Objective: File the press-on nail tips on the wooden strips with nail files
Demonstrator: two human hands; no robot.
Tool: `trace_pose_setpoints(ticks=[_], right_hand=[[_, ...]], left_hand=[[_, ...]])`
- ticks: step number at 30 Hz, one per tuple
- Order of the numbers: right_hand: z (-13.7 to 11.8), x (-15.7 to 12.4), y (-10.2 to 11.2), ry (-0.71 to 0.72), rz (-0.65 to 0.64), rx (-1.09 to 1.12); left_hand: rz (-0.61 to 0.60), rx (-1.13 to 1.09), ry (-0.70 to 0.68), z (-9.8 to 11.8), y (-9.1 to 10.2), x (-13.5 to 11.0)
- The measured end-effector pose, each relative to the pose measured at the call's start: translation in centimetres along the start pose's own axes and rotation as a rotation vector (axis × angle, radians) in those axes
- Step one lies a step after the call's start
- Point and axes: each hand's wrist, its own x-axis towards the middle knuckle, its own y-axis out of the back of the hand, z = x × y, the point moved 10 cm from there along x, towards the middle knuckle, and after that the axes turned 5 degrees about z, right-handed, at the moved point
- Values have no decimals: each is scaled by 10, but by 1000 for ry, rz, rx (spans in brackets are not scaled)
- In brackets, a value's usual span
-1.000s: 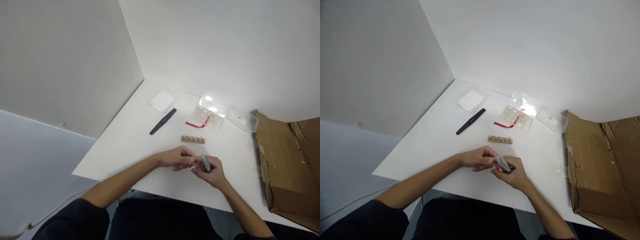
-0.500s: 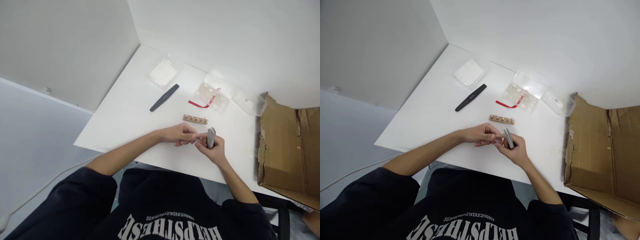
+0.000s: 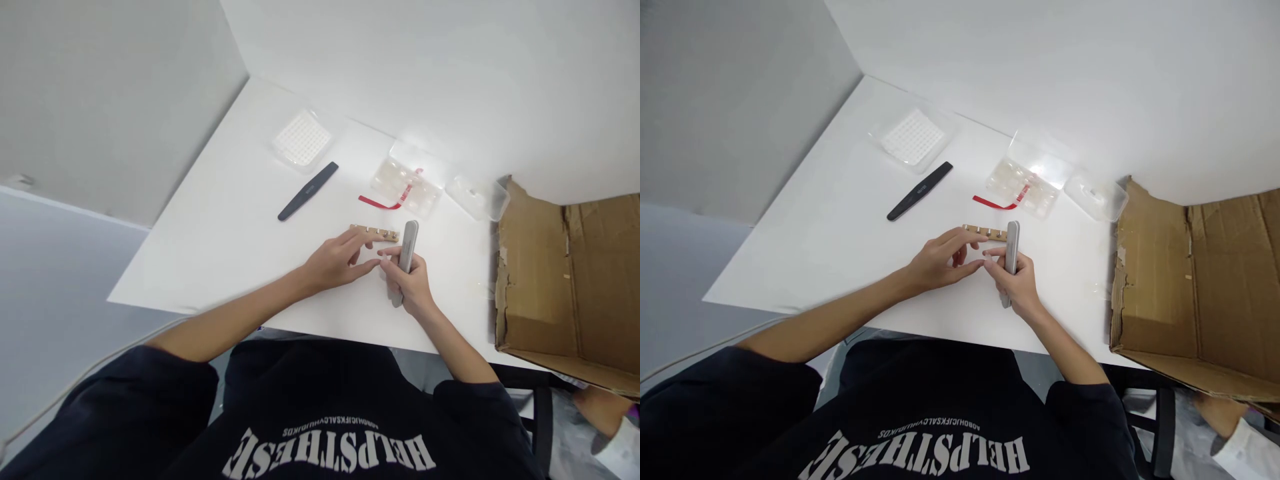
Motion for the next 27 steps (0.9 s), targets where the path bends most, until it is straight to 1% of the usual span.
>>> trace_pose_setpoints(ticks=[1,3,5,7,9,11,14,18,22,27], right_hand=[[6,1,-2,-59,-13,57],[15,1,-7,-161,-36,147],[20,0,-11,-229,-56,205],[23,-2,-15,-272,-73,239],[25,-2,-17,-304,-82,259],[27,-3,-18,-324,-87,275],[28,-2,-19,-329,-87,299],[27,-1,-19,-326,-85,307],[26,-2,-21,-330,-92,296],[29,-1,-21,-323,-92,301]], left_hand=[[30,96,-85,7,0,-3],[77,239,-196,16,-1,-7],[114,314,-247,20,-1,-9],[151,329,-273,22,3,-10],[170,294,-269,22,6,-10],[152,268,-232,19,5,-8],[117,249,-170,13,2,-7],[118,194,-146,12,1,-7],[95,273,-155,14,-1,-7],[138,302,-226,21,1,-10]])
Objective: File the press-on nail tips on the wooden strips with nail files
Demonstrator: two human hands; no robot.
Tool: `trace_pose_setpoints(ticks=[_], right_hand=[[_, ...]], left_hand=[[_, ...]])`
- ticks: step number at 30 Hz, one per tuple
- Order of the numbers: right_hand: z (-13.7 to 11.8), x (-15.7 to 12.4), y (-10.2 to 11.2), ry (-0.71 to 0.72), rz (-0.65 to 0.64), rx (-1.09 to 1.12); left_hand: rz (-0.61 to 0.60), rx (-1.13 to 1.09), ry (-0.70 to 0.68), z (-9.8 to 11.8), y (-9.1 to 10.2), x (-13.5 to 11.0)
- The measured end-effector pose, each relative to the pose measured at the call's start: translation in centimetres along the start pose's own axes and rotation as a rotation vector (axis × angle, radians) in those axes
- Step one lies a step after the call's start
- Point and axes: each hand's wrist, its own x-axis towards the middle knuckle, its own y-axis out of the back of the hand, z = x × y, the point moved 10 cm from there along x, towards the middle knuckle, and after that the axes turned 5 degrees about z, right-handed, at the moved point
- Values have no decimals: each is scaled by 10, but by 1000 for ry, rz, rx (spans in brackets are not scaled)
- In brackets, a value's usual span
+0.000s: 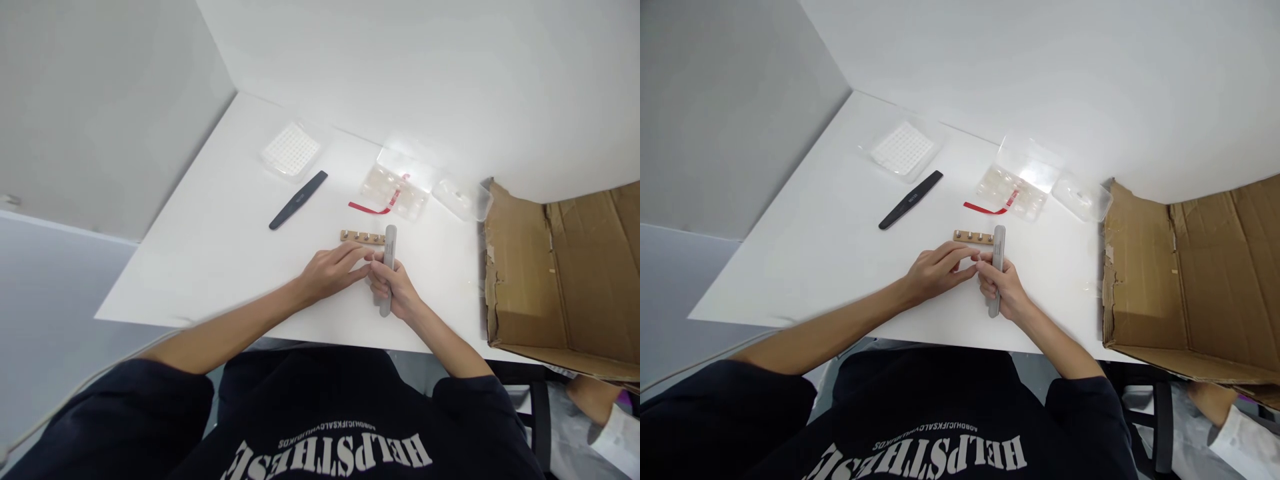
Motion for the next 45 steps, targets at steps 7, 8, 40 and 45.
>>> trace_pose_setpoints(ticks=[7,8,40,45], right_hand=[[-7,-2,2,56,14,9],[-10,-2,2,76,15,14],[-19,-3,4,232,-16,-66],[-19,-3,3,228,-17,-66]], left_hand=[[-47,-381,355,-27,-8,4],[-68,-494,472,-36,-12,4],[-165,-1059,1009,-63,-37,-9],[-161,-1059,1014,-63,-37,-8]])
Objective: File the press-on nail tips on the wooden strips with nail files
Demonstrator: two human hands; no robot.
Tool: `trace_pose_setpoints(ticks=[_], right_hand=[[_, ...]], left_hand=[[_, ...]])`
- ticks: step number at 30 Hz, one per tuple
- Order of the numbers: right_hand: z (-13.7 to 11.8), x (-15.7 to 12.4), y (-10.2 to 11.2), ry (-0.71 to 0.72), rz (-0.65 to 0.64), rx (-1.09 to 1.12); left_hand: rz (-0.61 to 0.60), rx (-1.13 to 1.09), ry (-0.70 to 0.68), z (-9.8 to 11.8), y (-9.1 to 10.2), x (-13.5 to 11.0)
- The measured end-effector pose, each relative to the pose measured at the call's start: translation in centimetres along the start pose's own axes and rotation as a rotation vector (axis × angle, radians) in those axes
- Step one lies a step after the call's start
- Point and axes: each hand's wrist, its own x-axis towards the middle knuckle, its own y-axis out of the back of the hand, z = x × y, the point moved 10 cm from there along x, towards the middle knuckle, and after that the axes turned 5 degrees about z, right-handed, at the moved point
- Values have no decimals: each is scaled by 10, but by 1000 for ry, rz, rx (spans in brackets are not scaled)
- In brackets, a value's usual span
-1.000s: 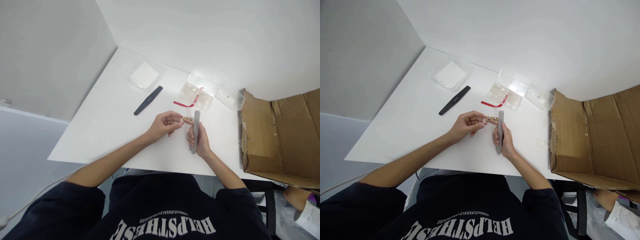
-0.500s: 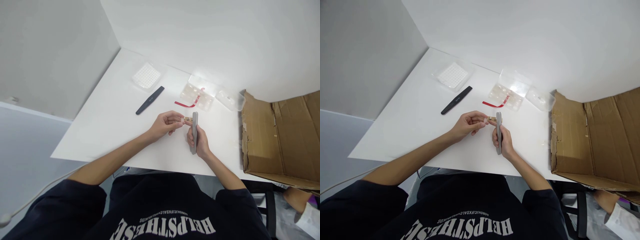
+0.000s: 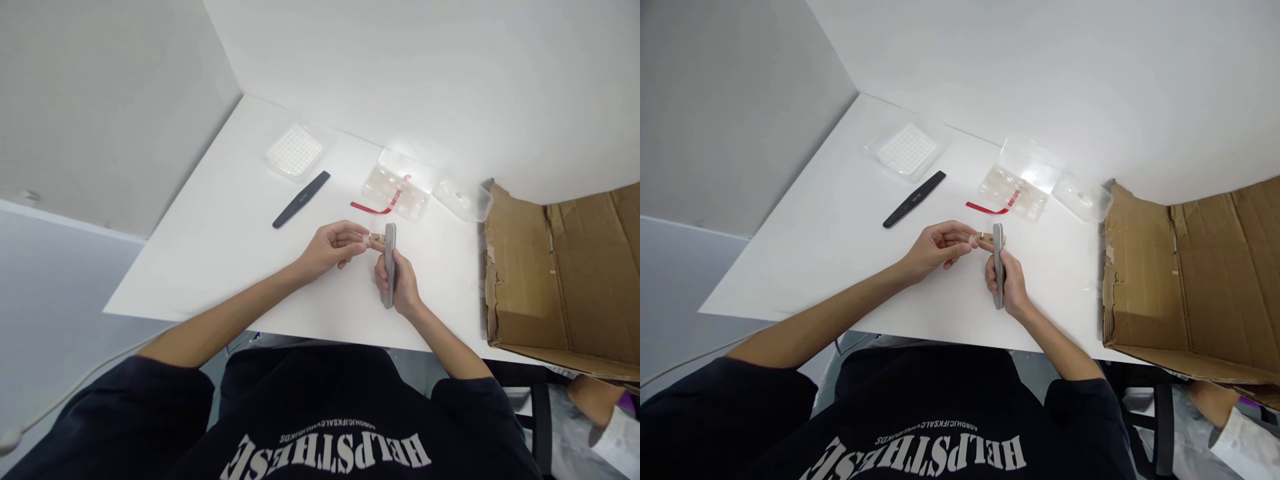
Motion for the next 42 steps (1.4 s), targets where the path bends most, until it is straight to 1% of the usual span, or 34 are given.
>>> trace_pose_setpoints(ticks=[29,42], right_hand=[[0,-1,-1,-7,9,-31],[-3,-2,-1,0,23,-58]], left_hand=[[-26,42,-10,-3,1,0],[-32,1,-13,-5,2,1]])
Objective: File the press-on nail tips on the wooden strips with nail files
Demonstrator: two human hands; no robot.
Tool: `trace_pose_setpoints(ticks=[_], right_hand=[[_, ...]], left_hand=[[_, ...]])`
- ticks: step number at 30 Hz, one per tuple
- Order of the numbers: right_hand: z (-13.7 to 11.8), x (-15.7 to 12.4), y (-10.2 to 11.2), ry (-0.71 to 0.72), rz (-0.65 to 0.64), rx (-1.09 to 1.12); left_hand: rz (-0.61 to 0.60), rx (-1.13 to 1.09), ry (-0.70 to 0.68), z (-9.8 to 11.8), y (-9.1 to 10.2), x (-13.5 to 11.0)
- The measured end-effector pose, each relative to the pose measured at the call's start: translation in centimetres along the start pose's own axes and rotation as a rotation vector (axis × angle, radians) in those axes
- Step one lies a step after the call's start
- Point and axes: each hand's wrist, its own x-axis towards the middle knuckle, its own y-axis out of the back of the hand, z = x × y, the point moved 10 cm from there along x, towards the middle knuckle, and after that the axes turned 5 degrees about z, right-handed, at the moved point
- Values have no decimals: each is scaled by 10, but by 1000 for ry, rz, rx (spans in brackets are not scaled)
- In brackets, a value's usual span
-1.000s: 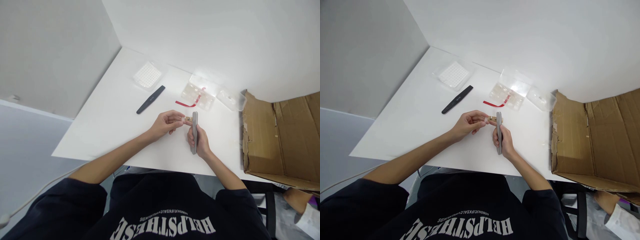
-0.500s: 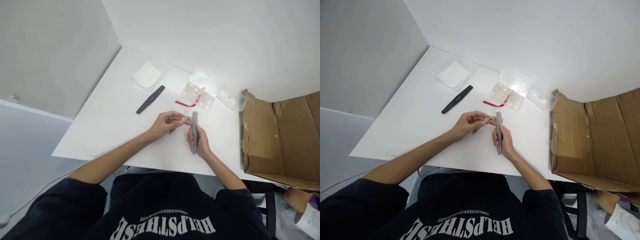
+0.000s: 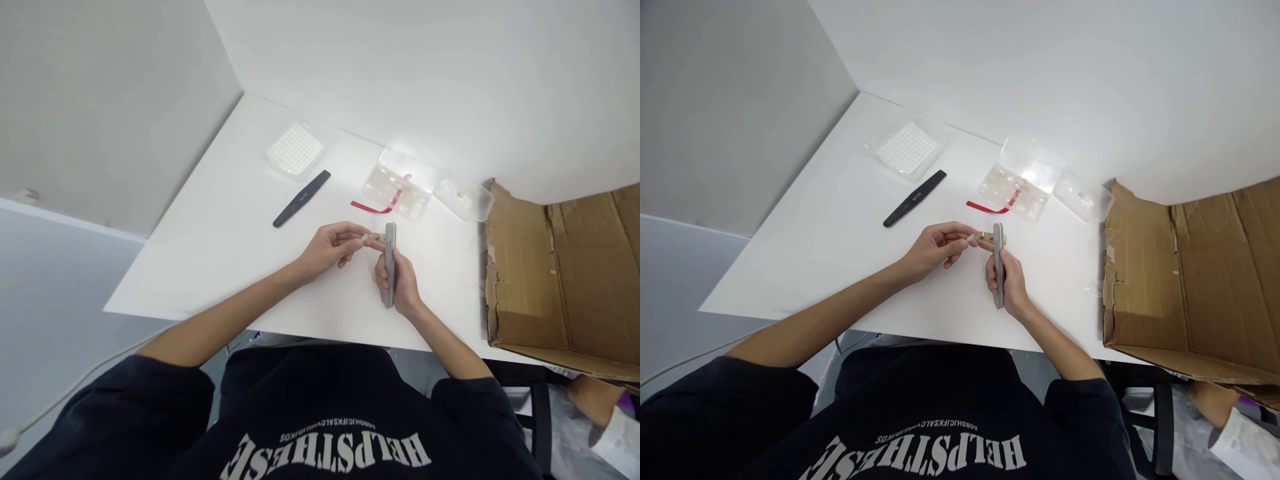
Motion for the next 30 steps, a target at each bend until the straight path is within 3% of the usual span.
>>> trace_pose_setpoints(ticks=[30], right_hand=[[1,1,0,6,-13,14]], left_hand=[[22,27,-5,3,2,-1]])
